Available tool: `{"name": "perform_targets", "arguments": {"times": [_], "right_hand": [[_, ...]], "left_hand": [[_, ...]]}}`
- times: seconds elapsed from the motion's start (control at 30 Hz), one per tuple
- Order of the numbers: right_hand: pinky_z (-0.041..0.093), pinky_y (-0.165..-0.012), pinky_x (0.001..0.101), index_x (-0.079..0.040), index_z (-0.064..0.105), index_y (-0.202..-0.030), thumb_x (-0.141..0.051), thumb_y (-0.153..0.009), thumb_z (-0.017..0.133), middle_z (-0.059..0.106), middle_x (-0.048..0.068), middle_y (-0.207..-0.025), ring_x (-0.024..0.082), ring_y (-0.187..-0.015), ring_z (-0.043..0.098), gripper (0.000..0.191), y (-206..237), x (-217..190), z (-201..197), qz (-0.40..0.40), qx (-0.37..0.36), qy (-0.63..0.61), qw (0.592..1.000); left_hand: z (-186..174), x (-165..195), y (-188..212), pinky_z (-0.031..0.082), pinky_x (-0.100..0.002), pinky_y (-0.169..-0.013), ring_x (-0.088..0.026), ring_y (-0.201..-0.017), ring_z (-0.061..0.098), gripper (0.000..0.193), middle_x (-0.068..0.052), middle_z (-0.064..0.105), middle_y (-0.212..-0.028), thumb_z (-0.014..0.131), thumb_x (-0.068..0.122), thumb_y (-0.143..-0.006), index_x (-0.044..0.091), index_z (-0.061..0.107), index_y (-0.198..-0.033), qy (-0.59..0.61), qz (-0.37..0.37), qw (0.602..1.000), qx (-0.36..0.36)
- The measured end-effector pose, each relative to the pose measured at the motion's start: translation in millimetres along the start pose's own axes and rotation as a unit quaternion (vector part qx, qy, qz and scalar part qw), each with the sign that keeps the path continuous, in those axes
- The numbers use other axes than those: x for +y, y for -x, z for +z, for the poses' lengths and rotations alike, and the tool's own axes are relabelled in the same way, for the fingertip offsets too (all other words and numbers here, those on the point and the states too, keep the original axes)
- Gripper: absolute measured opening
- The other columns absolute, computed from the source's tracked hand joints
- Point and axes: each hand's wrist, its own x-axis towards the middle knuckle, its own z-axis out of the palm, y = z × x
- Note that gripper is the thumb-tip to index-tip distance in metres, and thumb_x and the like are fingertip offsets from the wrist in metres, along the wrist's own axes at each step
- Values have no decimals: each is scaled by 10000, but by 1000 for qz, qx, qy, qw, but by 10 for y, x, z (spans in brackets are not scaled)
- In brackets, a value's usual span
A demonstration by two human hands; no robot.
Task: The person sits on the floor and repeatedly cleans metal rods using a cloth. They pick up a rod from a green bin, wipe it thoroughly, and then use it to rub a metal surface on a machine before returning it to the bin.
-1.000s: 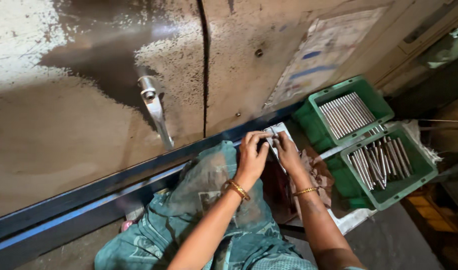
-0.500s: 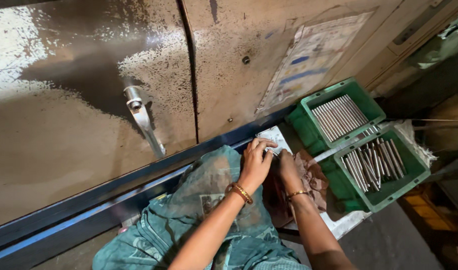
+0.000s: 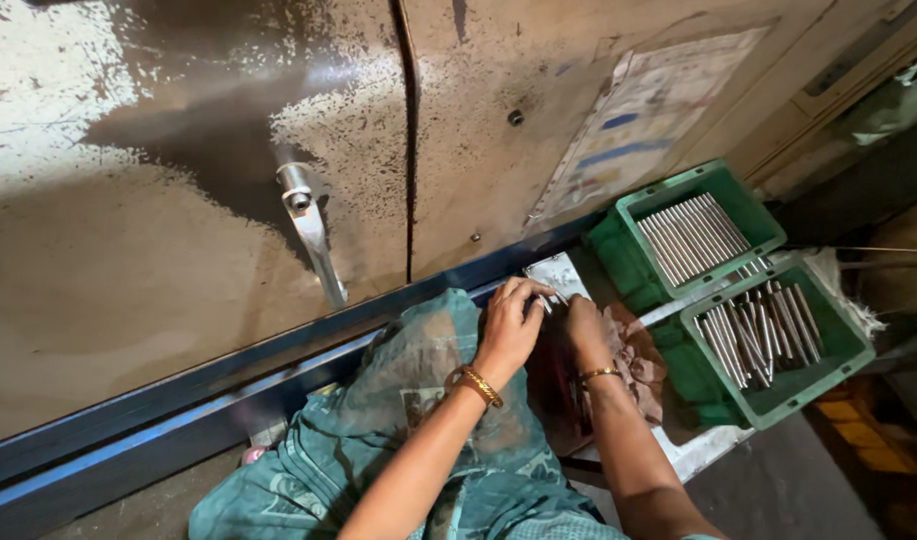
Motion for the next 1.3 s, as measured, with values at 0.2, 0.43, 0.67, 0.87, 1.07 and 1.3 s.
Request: {"name": "perform_targets", "arguments": {"times": [0.2, 0.43, 0.67, 0.87, 1.07, 1.3], "right_hand": [[477, -645, 425, 47, 743, -947, -335, -829, 801, 656, 160, -752, 299, -717, 642, 404, -159, 7, -5, 33, -49, -204, 977], [432, -592, 268, 33, 723, -998, -196, -857, 730, 654, -9, -785, 63, -682, 527, 269, -87, -165, -186, -91, -107, -348, 927], [434, -597, 239, -6, 702, -1174, -150, -935, 667, 653, -31, -840, 48, -695, 532, 281, 304, -485, -527, -133, -256, -450, 845], [416, -612, 231, 5, 724, -1190, -183, -1029, 601, 641, -8, -818, 59, -697, 499, 276, 373, -335, -670, -176, -232, -409, 865], [511, -719, 257, 28, 702, -1140, -149, -1000, 631, 695, -6, -893, 72, -795, 597, 237, 377, -342, -572, -206, -280, -432, 832], [510, -707, 266, 18, 734, -1104, -172, -967, 676, 718, 13, -849, 83, -777, 600, 241, 447, -463, -647, -236, -271, -325, 875]], "left_hand": [[48, -149, 48, 521, -399, -995, -329, -1167, 654, 223, -141, 676, -1204, 583, 61, -946, 36, 669, -1150, 69, -69, 995, -27], [243, -674, 31, 490, -343, -998, -224, -1160, 647, 436, -188, 674, -1253, 510, 264, -1087, -5, 486, -1428, 139, -195, 971, -10], [150, -746, 5, 509, -258, -904, -108, -981, 621, 366, -47, 697, -1080, 496, 304, -1086, 41, 656, -1284, 289, -174, 939, 73], [-143, -521, 2, 318, -206, -434, -38, -507, 468, 303, 53, 572, -708, 518, 388, -1061, 127, 629, -953, 428, -347, 830, 87], [-270, -502, 45, 237, -227, -352, -61, -396, 381, 374, 38, 457, -574, 561, 422, -1050, 132, 562, -814, 478, -332, 812, 51], [-284, -542, 25, 243, -235, -337, -68, -379, 370, 373, 35, 445, -553, 584, 405, -1037, 133, 562, -783, 481, -346, 805, 32]]}}
